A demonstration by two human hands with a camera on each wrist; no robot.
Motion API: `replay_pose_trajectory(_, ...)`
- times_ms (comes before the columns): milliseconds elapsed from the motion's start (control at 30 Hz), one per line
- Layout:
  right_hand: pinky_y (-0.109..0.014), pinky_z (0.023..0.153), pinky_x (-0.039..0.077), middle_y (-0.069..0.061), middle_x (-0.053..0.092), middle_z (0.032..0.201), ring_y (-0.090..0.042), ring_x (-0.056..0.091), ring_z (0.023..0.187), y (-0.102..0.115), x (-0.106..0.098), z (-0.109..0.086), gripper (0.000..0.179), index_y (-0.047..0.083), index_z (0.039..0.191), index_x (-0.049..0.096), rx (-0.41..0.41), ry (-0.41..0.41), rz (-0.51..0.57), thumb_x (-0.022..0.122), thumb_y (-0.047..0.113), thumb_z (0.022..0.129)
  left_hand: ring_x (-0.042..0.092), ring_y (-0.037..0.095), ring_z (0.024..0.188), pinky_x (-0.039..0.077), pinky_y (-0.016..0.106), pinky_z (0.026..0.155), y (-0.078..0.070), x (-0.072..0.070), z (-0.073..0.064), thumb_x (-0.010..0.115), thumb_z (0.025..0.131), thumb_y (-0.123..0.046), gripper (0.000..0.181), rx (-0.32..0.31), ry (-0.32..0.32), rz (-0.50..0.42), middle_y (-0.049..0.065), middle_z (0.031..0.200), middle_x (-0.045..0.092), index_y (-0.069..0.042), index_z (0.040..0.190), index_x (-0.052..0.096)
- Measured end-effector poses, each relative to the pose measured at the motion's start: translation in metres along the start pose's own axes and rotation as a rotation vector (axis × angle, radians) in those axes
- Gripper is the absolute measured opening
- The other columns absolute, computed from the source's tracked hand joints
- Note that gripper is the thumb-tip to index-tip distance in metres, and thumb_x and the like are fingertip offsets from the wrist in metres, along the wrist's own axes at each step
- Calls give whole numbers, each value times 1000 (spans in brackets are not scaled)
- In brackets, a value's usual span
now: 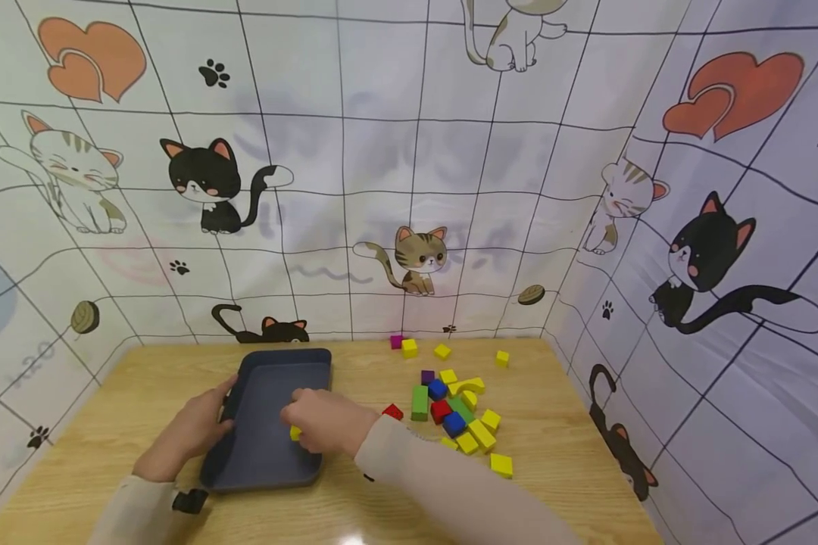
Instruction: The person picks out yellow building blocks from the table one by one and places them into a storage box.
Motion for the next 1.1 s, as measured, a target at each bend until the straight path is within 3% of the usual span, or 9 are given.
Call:
replay_pose_trajectory(233,-13,84,58,6,80,121,-2,70,101,18,8,25,28,23,132,87,-58,20,-23,89,19,105,73,62,126,62,69,102,-2,-2,-2,83,94,4,86,-1,-10,3,46,138,70,19,168,42)
replay_pose_trajectory(567,-12,84,59,6,81,123,-3,75,106,34,8,50,27,22,130,87,-110,11,-77,90,19,103,77,51,118,65,63,96,-1,-3,-3,82,96,2,84,-21,0,-24,39,130,74,18,168,43)
replay_pose_trajectory(600,-12,84,59,6,81,123,-3,75,106,34,9,52,27,22,130,87,-111,12,-79,91,20,103,78,50,116,65,62,95,10,5,2,83,96,1,85,-11,-13,-23,38,130,75,17,169,43)
replay_pose_trajectory(800,-13,84,58,7,79,124,-2,73,104,30,12,52,31,24,134,86,-96,19,-72,91,25,103,77,50,113,65,63,94,19,14,5,84,95,-1,86,6,-24,-40,36,126,75,15,168,44)
replay_pose_trajectory(833,-13,83,58,7,79,125,-2,72,104,29,12,51,32,24,135,86,-92,18,-68,91,25,104,78,49,112,64,64,93,12,9,2,85,94,-1,85,0,-29,-27,34,124,76,15,167,46)
replay_pose_trajectory(933,-14,84,58,7,78,127,-2,71,102,25,9,48,36,25,139,84,-81,13,-64,90,27,104,77,50,111,64,64,92,10,8,-1,84,93,0,83,17,-45,-22,35,124,76,15,166,48)
replay_pose_trajectory(1100,-14,89,59,4,77,130,-2,69,99,14,2,42,42,25,146,82,-35,-15,-53,88,30,106,78,51,117,65,63,96,0,-2,-4,85,95,2,86,4,-16,-34,38,131,75,17,168,44)
Point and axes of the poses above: each hand's wrist, its own z-axis towards the middle knuckle, its own x-axis out of the palm, y = z × x, the point moved 1 cm from there along z, towards the middle knuckle
